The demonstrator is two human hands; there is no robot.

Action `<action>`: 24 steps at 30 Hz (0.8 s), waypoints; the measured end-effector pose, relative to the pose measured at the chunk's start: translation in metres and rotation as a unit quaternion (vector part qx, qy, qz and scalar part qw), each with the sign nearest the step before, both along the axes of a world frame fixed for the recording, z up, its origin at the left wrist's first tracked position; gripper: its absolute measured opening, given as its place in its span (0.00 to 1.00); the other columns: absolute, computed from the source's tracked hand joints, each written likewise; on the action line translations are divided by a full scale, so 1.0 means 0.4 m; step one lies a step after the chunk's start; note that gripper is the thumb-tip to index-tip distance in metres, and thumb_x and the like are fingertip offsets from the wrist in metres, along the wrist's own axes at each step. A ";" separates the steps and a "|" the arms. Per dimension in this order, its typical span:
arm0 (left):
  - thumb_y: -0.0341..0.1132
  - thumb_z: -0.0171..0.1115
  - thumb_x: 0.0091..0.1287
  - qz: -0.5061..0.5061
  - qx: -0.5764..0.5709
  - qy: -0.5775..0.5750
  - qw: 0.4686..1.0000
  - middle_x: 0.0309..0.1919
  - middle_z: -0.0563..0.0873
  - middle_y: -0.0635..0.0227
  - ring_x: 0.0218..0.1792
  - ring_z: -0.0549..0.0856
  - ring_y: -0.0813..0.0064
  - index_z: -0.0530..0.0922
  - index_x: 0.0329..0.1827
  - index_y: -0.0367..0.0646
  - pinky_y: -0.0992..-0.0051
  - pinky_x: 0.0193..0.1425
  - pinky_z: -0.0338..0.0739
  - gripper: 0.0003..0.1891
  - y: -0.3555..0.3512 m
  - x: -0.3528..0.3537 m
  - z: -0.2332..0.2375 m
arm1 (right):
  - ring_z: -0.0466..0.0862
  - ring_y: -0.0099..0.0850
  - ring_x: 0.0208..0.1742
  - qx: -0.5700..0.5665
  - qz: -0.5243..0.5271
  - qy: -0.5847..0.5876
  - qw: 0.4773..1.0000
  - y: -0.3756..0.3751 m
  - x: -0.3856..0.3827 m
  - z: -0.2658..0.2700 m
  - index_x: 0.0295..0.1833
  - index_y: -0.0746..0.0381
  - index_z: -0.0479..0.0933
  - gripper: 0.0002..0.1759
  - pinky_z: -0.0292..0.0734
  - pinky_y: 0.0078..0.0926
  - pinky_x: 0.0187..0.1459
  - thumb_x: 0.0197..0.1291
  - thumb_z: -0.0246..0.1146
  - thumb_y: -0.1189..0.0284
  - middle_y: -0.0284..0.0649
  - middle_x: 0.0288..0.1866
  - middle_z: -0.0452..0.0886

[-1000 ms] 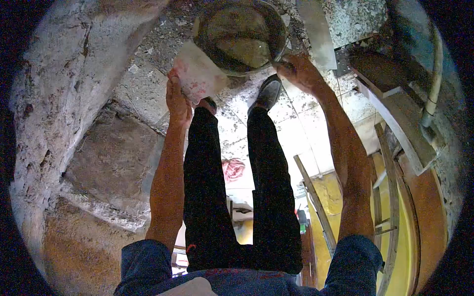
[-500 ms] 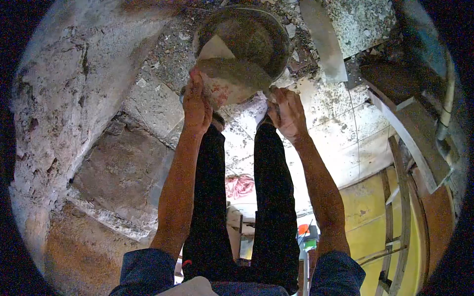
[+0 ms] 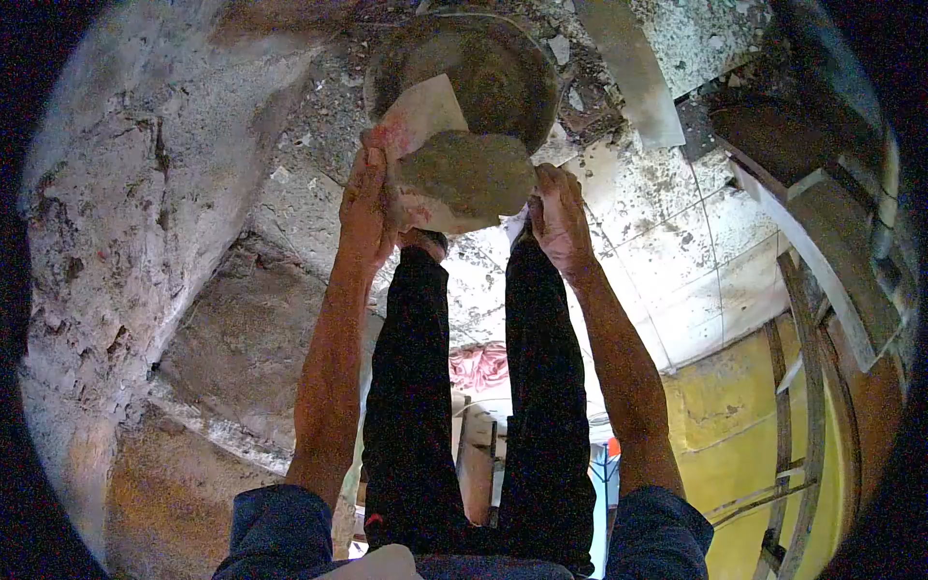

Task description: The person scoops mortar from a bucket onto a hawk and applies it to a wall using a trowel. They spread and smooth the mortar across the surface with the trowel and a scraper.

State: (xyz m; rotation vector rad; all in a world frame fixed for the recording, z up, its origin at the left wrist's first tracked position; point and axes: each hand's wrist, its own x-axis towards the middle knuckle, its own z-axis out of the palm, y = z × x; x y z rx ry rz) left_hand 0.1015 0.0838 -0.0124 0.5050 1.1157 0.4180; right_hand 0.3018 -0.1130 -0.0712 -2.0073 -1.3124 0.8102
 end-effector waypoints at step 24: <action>0.46 0.57 0.83 0.129 0.007 -0.041 0.991 0.77 0.71 0.60 0.71 0.78 0.63 0.60 0.82 0.49 0.59 0.75 0.75 0.30 0.044 -0.019 0.067 | 0.80 0.44 0.56 -0.129 0.111 -0.276 0.946 0.078 0.103 0.053 0.68 0.59 0.76 0.25 0.73 0.46 0.56 0.65 0.63 0.76 0.46 0.60 0.79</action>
